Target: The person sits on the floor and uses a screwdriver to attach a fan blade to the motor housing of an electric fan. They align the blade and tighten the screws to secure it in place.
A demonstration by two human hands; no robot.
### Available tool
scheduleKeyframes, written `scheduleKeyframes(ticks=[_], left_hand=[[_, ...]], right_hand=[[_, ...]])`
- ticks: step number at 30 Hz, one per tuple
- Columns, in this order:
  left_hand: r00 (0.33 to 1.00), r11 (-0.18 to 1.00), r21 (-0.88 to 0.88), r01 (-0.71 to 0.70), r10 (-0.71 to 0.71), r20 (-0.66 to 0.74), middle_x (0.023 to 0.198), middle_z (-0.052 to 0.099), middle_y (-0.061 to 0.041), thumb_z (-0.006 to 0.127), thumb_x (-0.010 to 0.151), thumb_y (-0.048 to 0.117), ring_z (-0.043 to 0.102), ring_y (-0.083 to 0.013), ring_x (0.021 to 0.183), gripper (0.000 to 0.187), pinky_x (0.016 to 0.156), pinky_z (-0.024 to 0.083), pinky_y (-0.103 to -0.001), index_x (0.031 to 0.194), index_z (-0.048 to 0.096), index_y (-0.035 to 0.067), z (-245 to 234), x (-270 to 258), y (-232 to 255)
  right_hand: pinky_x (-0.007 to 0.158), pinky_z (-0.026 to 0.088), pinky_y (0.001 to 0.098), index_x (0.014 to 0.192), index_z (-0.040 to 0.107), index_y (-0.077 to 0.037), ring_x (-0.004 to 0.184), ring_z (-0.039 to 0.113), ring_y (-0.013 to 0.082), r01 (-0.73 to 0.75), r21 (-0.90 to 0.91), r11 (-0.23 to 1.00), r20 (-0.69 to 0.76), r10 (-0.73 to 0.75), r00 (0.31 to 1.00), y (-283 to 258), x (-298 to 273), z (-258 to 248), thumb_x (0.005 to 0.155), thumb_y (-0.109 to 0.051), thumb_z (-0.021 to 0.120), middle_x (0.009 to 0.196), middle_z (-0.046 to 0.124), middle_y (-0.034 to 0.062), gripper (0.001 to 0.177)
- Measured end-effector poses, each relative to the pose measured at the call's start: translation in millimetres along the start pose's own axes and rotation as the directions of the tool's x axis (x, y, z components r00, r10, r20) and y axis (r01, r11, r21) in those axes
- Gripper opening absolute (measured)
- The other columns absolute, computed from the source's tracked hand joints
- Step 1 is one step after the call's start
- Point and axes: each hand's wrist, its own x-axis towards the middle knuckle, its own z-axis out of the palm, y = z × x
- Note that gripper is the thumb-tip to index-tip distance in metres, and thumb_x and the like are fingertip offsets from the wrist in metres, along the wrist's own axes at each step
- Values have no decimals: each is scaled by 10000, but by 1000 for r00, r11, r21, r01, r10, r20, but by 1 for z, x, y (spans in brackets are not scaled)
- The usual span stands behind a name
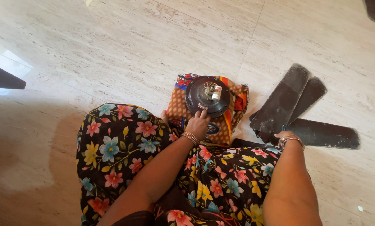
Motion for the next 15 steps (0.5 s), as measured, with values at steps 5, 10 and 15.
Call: scheduleKeyframes(ticks=[5, 10, 15], left_hand=[[1000, 1000, 2, -6, 6, -22, 1464, 468, -148, 654, 861, 148, 504, -311, 1270, 355, 916, 555, -414, 1212, 646, 95, 3, 0, -1], [1000, 1000, 2, -8, 8, -25, 1463, 468, -154, 647, 877, 151, 508, -313, 1264, 338, 919, 559, -416, 1208, 648, 79, 4, 2, -1], [1000, 1000, 8, -5, 6, -22, 1449, 475, -152, 646, 874, 149, 509, -312, 1263, 332, 930, 559, -417, 1197, 647, 73, 4, 2, 0]], right_hand=[[644, 551, 432, 1190, 704, 64, 717, 738, 326, -79, 514, 854, 65, 54, 996, 5, 1, 2, 954, -360, 725, 1001, 765, 251, 485], [526, 491, 364, 1105, 651, 58, 606, 671, 271, -50, 753, 656, 67, 0, 998, 5, 2, 2, 911, -342, 778, 866, 696, 199, 462], [454, 361, 311, 1015, 656, 19, 565, 567, 190, 47, 801, 597, -17, -55, 998, 6, 2, 2, 856, -394, 845, 828, 643, 117, 482]])
